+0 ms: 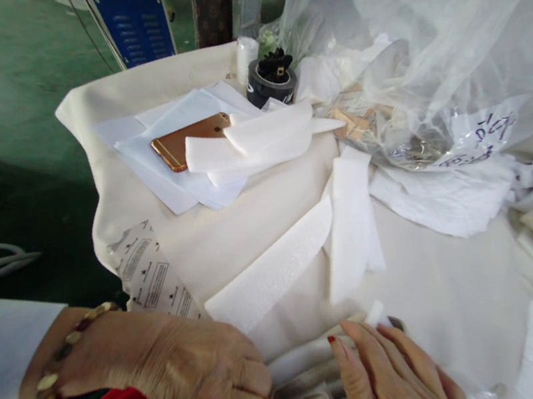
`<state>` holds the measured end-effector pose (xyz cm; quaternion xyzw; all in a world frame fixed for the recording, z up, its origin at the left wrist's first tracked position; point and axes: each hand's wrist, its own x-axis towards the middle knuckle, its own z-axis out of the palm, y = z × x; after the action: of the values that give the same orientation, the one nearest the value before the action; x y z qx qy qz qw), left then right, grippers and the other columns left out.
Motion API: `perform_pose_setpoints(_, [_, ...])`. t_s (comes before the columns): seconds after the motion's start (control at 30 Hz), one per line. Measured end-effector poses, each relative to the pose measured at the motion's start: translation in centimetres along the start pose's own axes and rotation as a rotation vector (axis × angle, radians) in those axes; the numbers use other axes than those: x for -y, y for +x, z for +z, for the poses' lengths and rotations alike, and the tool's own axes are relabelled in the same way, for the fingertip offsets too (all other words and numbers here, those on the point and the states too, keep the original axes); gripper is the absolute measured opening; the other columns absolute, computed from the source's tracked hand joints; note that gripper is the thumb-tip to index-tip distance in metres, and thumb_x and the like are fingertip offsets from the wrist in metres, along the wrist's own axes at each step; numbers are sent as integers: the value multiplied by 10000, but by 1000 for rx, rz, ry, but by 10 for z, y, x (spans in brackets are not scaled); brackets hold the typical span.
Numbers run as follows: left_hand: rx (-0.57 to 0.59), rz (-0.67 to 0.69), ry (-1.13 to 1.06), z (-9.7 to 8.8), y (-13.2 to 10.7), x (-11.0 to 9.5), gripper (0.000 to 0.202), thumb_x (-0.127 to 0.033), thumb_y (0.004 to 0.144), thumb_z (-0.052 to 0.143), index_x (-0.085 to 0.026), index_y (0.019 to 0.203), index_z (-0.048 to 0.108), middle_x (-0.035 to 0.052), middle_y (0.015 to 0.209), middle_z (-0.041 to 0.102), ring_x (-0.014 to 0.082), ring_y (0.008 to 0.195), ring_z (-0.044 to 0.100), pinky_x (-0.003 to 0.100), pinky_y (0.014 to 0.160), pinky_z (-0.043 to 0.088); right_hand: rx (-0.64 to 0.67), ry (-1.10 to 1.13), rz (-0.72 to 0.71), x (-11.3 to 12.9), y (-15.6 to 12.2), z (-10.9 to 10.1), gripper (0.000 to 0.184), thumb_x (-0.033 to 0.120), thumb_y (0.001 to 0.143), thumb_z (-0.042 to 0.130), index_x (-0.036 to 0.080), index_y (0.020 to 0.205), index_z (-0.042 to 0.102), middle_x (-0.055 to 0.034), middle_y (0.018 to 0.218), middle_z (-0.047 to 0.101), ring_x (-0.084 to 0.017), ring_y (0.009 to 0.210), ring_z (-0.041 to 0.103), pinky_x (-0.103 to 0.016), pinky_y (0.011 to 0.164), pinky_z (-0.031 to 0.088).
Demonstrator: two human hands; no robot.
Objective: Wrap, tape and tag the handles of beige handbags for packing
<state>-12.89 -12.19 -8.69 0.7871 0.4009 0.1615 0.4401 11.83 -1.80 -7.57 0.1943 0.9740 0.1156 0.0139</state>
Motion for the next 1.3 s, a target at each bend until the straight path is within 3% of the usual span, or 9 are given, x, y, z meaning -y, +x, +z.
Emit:
perform_pose_setpoints(0.07, [1,79,83,13,8,-4,204,-183,730,614,-216,648,431,5,717,620,140,612,510,251,579,400,-12,29,25,2,3,-5,332,343,887,401,276,1130,617,32,1159,657,-300,1104,528,-414,826,404])
perform_pose_setpoints(0.2, [-266,-344,-108,34,17,-12,80,-151,767,525,-208,792,476,-30,698,583,108,598,498,197,538,357,-15,115,101,6,6,-11,326,297,915,367,271,1132,610,30,1135,668,-277,1081,535,-406,835,391])
perform_pose_setpoints(0.37, [-220,-201,-248,32,15,-10,130,-131,777,418,-189,673,469,-40,636,478,81,556,421,190,502,276,7,278,312,20,20,-16,321,325,947,341,276,1036,646,28,1044,698,-266,1068,537,-412,861,344])
perform_pose_setpoints(0.57, [-258,-569,-530,24,34,-11,193,-174,648,495,-168,485,393,-70,483,293,67,489,271,184,447,209,12,432,554,34,43,-27,255,307,941,435,233,840,657,-12,859,701,-242,947,546,-402,840,300])
perform_pose_setpoints(0.7, [-223,-545,-352,18,21,-18,292,-301,776,401,-184,513,446,-54,487,349,92,492,360,196,472,291,40,465,595,34,45,-34,286,337,945,443,204,792,645,-31,831,694,-226,913,529,-387,837,291])
perform_pose_setpoints(0.8, [-384,-439,-146,21,11,-21,348,-475,788,447,-215,931,628,25,823,653,189,746,594,269,699,470,29,448,608,36,44,-37,311,364,945,439,184,803,650,-48,856,699,-228,940,526,-389,861,295])
perform_pose_setpoints(0.87, [-481,-405,-46,27,15,-22,634,-520,669,569,-175,1199,528,125,1181,608,287,1043,573,383,917,446,25,426,597,37,43,-35,332,374,949,427,171,825,658,-62,876,702,-233,955,532,-396,863,306])
perform_pose_setpoints(1.07, [-381,-567,-147,32,45,-32,771,-601,612,505,-93,1191,479,169,1193,589,337,1120,536,466,992,383,7,435,563,35,49,-39,280,363,927,487,161,871,672,-75,947,706,-235,983,575,-401,874,343])
perform_pose_setpoints(1.3, [-335,-530,-216,23,39,-40,537,-572,665,539,-181,1033,559,93,1027,665,309,995,600,408,852,458,-392,423,704,51,-38,-95,212,287,920,486,193,1035,638,-60,1116,652,-200,1046,571,-351,919,401])
